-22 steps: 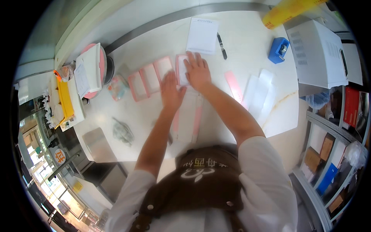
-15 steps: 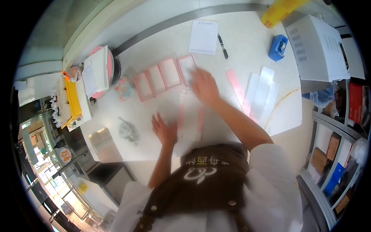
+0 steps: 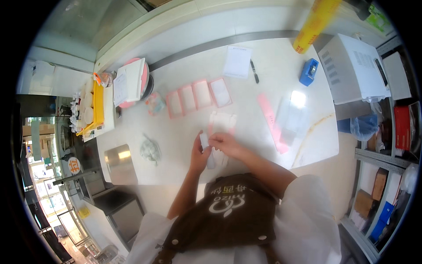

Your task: The person folds and assembles small pink cardboard boxes on a white counter. The person handles several flat pink cardboard pieces, folding the edges and securing them into a three-dimensional box shape by hand, then places an assembled box into another box tray.

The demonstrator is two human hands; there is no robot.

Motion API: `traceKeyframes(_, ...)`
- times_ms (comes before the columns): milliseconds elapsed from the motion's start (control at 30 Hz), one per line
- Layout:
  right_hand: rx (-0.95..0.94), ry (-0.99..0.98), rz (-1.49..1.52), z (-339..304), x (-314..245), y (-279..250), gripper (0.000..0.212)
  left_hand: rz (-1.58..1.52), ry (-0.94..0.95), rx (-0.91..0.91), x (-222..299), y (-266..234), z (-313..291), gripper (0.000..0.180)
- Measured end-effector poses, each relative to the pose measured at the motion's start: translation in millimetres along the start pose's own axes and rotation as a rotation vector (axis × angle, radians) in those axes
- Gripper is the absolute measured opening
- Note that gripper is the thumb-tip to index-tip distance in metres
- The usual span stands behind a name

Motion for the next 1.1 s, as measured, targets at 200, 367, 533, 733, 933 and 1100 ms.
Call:
traceKeyframes(200,0.046,-0.002,-0.095,-15,-6,-6,0.019,-0.051,0.083,0.034,3,20,-3,0.074)
traceKeyframes(367,-0.003,0.128,-0.032,-30,-13,-6,0.021,-0.056,0.023,0.01,11,22,-14,0.068)
traceKeyframes(533,-0.084,0.054,-0.074,-34,-18,-3,0.02,-0.202,-0.042,-0.026,-9,19,-9,0.06)
traceKeyframes(733,-0.13,0.056,0.012,-33,-12,-4,0.018,-0.253,-0.066,-0.106,-3,14,-4,0.058)
traceKeyframes(933,-0.055,0.005,0.043,-24,16,-15,0.018,-0.238,-0.092,-0.013,-22,-17,9,0.065)
traceKeyframes(1100,0.295,0.033,0.06,2,26,-44,0.02,0.074,-0.145,0.213,-35,-57,26,0.079)
Point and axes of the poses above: each hand's wrist, its own z-axis towards the middle knuckle, its own y-axis out of the palm, x = y × z, the point moved 3 cm from there along z, towards the middle knuckle, and after that the axes turned 7 degrees about -y, right-handed, at the moved point
